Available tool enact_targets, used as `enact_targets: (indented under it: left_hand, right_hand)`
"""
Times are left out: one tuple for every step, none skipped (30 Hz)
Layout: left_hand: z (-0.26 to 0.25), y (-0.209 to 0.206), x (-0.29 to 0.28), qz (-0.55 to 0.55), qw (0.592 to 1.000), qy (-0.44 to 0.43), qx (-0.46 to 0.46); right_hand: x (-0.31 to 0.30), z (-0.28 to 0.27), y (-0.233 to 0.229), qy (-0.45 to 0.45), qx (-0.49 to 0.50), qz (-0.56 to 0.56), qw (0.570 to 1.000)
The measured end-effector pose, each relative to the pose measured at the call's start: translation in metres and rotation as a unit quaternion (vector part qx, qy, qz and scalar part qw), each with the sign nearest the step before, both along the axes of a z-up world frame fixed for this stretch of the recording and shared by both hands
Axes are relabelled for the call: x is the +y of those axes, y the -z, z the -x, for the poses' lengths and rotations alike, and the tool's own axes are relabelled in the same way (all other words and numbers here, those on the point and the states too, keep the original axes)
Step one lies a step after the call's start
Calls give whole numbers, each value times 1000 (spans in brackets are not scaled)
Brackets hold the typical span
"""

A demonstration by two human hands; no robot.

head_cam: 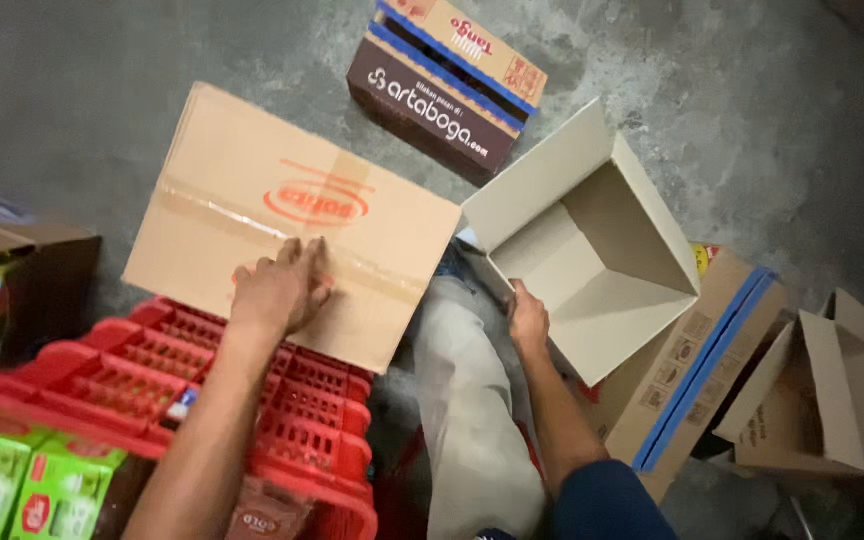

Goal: The person assembles a cardboard box and packs multiple individually wrapped snack packages from a red basket into the box. They arrange the items in rows, close the box flaps, and tape the box shut before moving it aside.

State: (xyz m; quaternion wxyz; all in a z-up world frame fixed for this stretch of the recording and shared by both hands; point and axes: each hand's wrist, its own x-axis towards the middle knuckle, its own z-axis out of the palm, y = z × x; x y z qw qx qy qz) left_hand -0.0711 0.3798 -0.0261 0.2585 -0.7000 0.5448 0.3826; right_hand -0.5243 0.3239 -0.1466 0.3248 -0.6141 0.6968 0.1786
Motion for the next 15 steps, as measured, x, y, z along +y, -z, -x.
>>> enact_targets:
  left_hand:
    - [2,-15,0,6,1000,-4,0]
    - [4,-30,-1,-7,1000,-17,15]
    - [4,-45,-1,-19,999,-28,28]
    - [9,-48,6,-13,999,-29,26]
    - [14,-52,18,-30,998,-43,24]
    - [19,-56,30,-46,997,-57,21]
    - [23,-47,46,-46,997,-60,20]
    - [28,-39,61,-57,996,-54,34]
    - [34,-31,71,-63,996,-49,48]
    - [35,-41,66,-58,996,-53,48]
    - [41,-52,67,-40,997,-45,50]
    - [46,-64,67,-21,998,-36,53]
    - [50,-80,69,-22,998,-33,59]
    - [54,-99,70,5,997,-36,68]
    - [54,-120,66,39,996,-46,71]
  right_hand:
    - [-2,2,2,-4,0,6,1000]
    - [-5,4,3,-3,29,3,1000]
    - [-6,3,7,-1,56,-1,998]
    - [-11,6,8,-2,54,5,999]
    - [-9,8,10,10,38,10,999]
    - [-8,10,13,22,21,15,999]
    - [-7,12,15,19,20,15,1000]
    - [-7,15,17,6,41,38,998]
    - [-14,19,18,-7,62,66,996]
    - [-25,14,19,-11,60,72,996]
    - [-23,15,18,-1,50,61,997]
    - [-22,17,15,9,40,51,998]
    - [-15,18,18,12,46,51,998]
    - [-9,19,18,-11,25,48,998]
    - [-16,12,20,-41,-2,51,998]
